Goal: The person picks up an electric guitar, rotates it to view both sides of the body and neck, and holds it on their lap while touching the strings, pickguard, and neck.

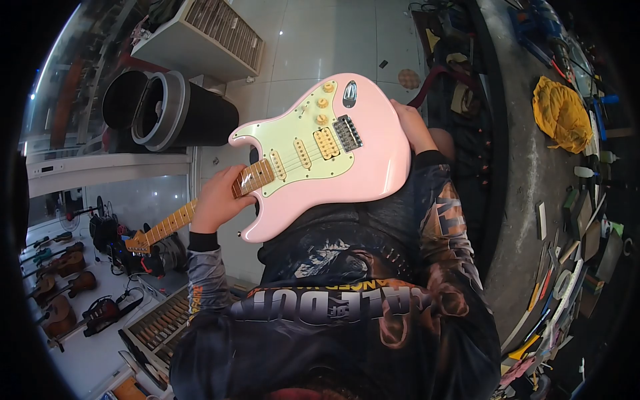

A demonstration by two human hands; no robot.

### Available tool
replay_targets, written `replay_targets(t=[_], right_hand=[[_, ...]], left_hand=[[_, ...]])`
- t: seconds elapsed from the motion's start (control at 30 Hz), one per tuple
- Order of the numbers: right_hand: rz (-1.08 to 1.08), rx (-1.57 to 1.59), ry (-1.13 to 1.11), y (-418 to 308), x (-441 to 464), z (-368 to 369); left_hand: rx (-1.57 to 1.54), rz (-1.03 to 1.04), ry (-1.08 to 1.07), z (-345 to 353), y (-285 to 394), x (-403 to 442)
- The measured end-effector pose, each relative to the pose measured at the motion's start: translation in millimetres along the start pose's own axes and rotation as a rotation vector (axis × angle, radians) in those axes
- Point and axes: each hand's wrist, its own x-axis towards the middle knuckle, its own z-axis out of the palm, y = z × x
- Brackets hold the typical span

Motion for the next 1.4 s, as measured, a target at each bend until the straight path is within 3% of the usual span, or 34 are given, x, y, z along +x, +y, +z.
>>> replay_targets(t=[0.13,0.2,0.27,0.3,0.37,0.43,0.47,0.57,0.8,0.9,0.97,1.23,1.33,1.4], right_hand=[[-0.034,-0.168,0.007,12.6,12.7,-4.2],[-0.023,-0.198,-0.002,17.1,16.1,-6.9],[-0.017,-0.176,-0.037,13.2,15.9,-3.4],[-0.024,-0.163,-0.028,11.0,14.3,-0.6],[-0.036,-0.138,-0.012,4.4,8.7,5.4],[-0.023,-0.112,-0.026,1.1,5.4,7.5],[-0.017,-0.098,-0.033,0.3,4.3,7.8],[-0.038,-0.127,-0.032,1.1,5.9,5.9],[-0.040,0.106,-0.122,-12.9,-16.7,3.8],[-0.028,0.253,-0.141,-17.0,-25.6,17.4],[-0.014,0.334,-0.124,-19.8,-32.3,16.3],[-0.063,0.299,-0.140,-16.6,-34.0,7.4],[-0.091,0.299,-0.156,-20.1,-44.1,14.4],[-0.090,0.289,-0.157,-20.9,-47.3,11.6]], left_hand=[[-0.081,0.005,0.040,-50.1,15.6,-3.5],[-0.191,0.124,0.203,-99.3,56.0,-9.2],[-0.280,0.448,0.365,-150.4,94.4,-36.4],[-0.352,0.754,0.562,-160.7,102.1,-49.0],[-0.935,1.337,0.473,-179.0,130.4,-70.0],[-0.869,1.548,0.108,-205.1,184.1,-68.9],[-0.809,1.209,-0.044,-227.1,191.8,-120.7],[-0.548,1.507,0.253,-214.5,214.8,-86.8],[-0.291,1.714,0.591,-205.1,229.6,-78.9],[-0.467,1.629,0.642,-196.5,235.1,-87.0],[-0.498,1.660,0.494,-198.9,238.4,-87.8],[-0.520,1.659,0.387,-198.3,216.3,-90.8],[-0.733,1.610,0.335,-192.5,182.9,-94.9],[-1.103,1.521,0.316,-170.5,140.6,-94.1]])
